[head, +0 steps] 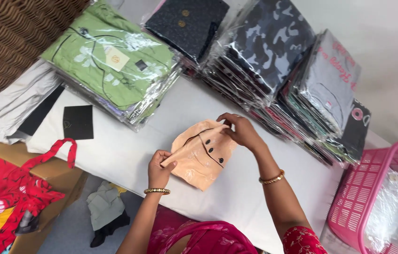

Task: The person folds a peach-colored top and places it into a clear plastic bag, then seals and stacks it. Next, the person folds a red patterned top and places it into another plastic bag, seals it, and stacks it with the first. The workspace includes stacks of pre-packaged clothes and a pink basket of bags.

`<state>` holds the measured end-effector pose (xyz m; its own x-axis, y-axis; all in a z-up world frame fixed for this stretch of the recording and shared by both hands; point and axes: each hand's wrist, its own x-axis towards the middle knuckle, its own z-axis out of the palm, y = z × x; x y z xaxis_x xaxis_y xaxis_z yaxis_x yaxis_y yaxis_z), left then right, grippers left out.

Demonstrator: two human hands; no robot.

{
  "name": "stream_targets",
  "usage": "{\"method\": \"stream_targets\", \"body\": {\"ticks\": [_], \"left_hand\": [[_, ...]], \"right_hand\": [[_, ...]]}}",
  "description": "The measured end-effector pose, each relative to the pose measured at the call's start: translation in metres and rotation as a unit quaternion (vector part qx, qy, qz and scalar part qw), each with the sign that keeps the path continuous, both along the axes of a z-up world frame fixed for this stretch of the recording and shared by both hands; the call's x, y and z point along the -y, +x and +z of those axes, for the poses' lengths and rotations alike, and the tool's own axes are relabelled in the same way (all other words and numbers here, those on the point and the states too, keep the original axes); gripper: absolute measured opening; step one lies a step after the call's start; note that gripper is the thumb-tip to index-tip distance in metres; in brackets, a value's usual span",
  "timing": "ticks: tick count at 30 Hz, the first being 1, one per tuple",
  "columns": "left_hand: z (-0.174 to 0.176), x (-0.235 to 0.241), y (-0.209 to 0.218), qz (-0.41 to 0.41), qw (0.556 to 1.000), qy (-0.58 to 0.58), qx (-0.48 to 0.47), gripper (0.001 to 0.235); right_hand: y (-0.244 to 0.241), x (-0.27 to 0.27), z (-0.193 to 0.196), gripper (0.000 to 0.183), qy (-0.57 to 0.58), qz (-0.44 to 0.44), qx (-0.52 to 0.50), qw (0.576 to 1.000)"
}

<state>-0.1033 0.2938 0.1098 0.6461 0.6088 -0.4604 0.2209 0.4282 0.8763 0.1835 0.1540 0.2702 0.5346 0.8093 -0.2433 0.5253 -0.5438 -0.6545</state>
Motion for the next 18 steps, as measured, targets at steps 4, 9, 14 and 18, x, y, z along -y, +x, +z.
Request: {"method": "stream_targets", "body": {"ticks": [4,9,14,18], "left_hand": [[0.141,-0.006,0.034,-0.103,0.989,0.063,0.08,0.047],[0.197,0.023,0.029,-0.355,0.859,0.342,0.138,0.069],[0.071,0.089,-0.027,-0.467,0.782,0.412,0.033,0.071],[0.03,0.113,-0.061,-0.483,0.743,0.462,-0.03,0.082]], "right_hand": [[0.003,0.087,0.06,0.056,0.029,-0.054,0.047,0.997],[-0.044,0.186,0.066,0.04,0.092,0.005,0.087,0.992],[-0.136,0.251,-0.056,0.039,-0.032,-0.031,0.036,0.998],[-0.172,0.284,-0.117,0.045,-0.1,-0.06,-0.01,0.993]]}}
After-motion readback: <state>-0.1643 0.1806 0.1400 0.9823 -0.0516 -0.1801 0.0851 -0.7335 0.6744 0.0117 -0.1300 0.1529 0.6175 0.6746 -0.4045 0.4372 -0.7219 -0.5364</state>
